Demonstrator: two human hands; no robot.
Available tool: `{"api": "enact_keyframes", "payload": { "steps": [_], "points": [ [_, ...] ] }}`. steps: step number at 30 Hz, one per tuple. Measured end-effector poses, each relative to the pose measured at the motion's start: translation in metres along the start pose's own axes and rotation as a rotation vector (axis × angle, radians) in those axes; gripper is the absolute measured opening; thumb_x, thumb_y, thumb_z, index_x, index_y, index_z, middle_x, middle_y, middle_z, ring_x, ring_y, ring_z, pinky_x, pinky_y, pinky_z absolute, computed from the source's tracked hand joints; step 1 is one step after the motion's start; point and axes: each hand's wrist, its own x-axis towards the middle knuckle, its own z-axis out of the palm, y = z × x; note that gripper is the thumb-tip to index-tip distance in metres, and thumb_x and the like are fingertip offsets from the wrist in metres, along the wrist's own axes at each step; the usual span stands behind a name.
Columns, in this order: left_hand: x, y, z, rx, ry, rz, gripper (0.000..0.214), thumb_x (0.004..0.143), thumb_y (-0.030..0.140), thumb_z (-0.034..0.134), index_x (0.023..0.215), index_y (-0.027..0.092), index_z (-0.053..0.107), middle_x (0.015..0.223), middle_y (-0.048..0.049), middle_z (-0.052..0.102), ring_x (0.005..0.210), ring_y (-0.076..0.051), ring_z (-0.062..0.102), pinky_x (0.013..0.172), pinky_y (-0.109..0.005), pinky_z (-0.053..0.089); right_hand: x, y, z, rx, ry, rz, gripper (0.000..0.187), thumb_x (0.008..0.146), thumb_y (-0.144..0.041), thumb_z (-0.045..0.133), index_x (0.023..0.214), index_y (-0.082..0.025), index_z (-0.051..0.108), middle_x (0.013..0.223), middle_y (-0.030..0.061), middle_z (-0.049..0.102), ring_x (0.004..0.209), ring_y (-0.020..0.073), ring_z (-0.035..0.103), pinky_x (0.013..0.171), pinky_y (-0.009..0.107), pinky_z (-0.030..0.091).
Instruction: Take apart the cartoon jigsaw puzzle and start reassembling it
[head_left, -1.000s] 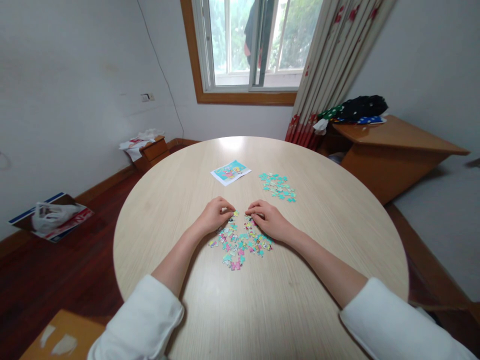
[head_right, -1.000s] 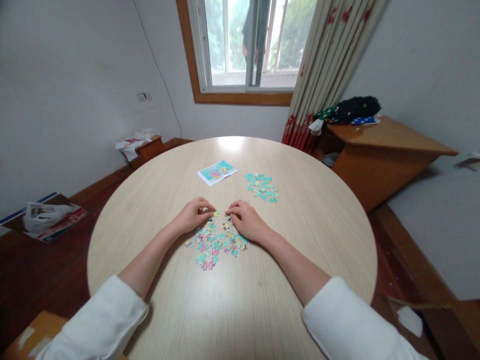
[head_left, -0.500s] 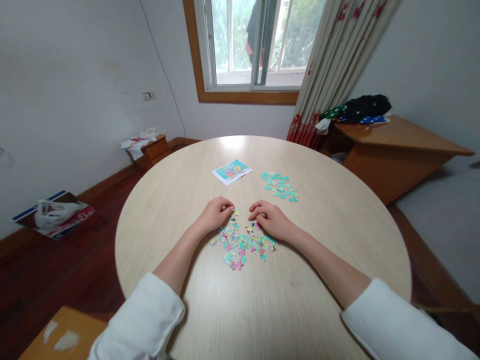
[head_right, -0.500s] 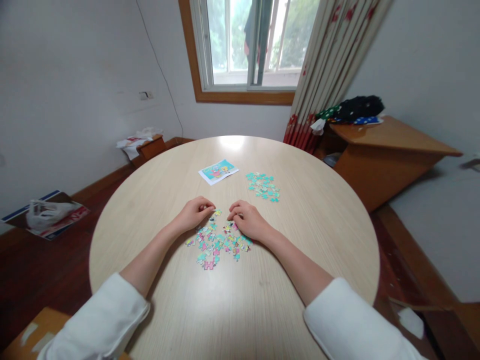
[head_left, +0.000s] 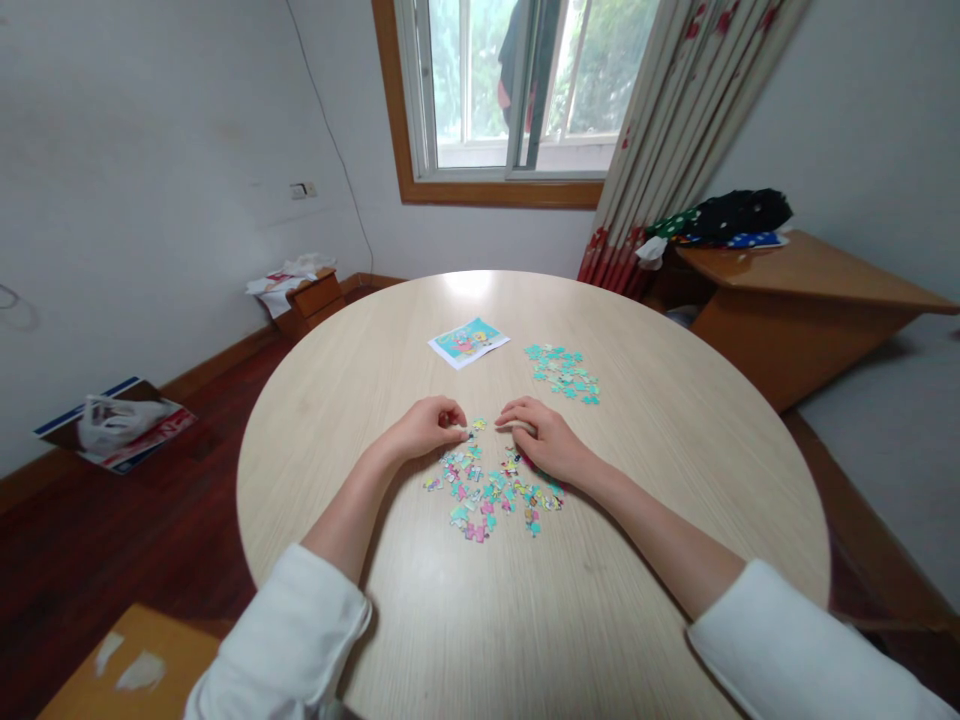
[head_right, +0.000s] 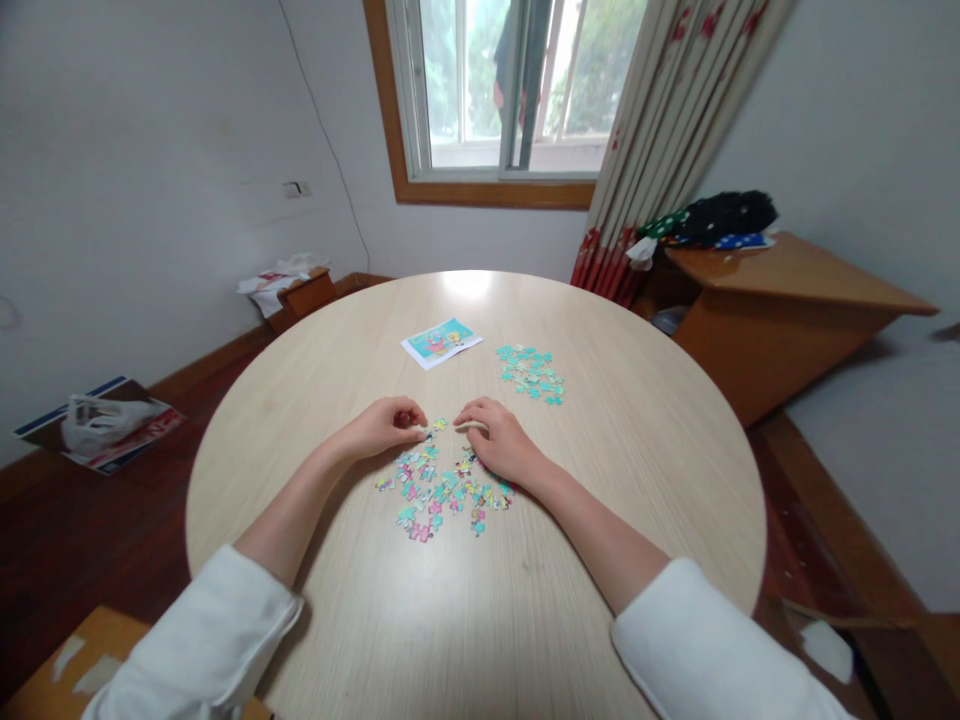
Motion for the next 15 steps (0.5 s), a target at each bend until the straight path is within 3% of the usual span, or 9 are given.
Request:
{"api": "enact_keyframes", "payload": {
  "steps": [4, 8, 11, 15],
  "points": [
    [0.005, -0.006, 0.003, -0.002, 0.044, 0.013, 0.013, 0.070, 0.026, 0.060, 0.074, 0.014, 0.064, 0.060, 0.0014, 0.054, 0.057, -0.011, 0.046, 0.054, -0.024, 0.035, -0.002, -0.002, 0.000, -0.088, -0.020, 0.009, 0.033, 0.082, -0.018, 0.051, 0.113, -0.019, 0.062, 0.121, 0.0130, 0.056, 0.114, 0.0234, 0.053, 0.100, 0.047, 0.040],
    [0.008, -0.010, 0.004, 0.029, 0.093, 0.042, 0.011, 0.071, 0.021, 0.058, 0.075, 0.014, 0.065, 0.061, 0.0005, 0.057, 0.058, -0.011, 0.049, 0.057, -0.023, 0.037, -0.005, -0.007, 0.000, -0.190, -0.093, 0.029, 0.055, 0.082, -0.028, 0.057, 0.136, -0.024, 0.043, 0.141, 0.0140, 0.041, 0.131, 0.0281, 0.038, 0.106, 0.054, 0.031],
    [0.009, -0.011, 0.004, 0.046, 0.113, 0.047, 0.011, 0.072, 0.019, 0.057, 0.075, 0.013, 0.066, 0.060, 0.0007, 0.058, 0.058, -0.011, 0.049, 0.057, -0.023, 0.037, -0.009, -0.016, 0.002, -0.232, -0.198, -0.002, 0.067, 0.080, -0.032, 0.061, 0.141, -0.025, 0.035, 0.147, 0.0150, 0.034, 0.137, 0.0293, 0.028, 0.108, 0.055, 0.025],
    [0.009, -0.011, 0.004, 0.037, 0.111, 0.058, 0.012, 0.072, 0.017, 0.056, 0.075, 0.013, 0.066, 0.062, -0.0002, 0.061, 0.059, -0.012, 0.051, 0.059, -0.024, 0.038, -0.014, -0.033, 0.006, -0.240, -0.326, -0.075, 0.067, 0.082, -0.033, 0.059, 0.143, -0.022, 0.033, 0.150, 0.0167, 0.028, 0.141, 0.0289, 0.020, 0.110, 0.054, 0.023]
  ]
}}
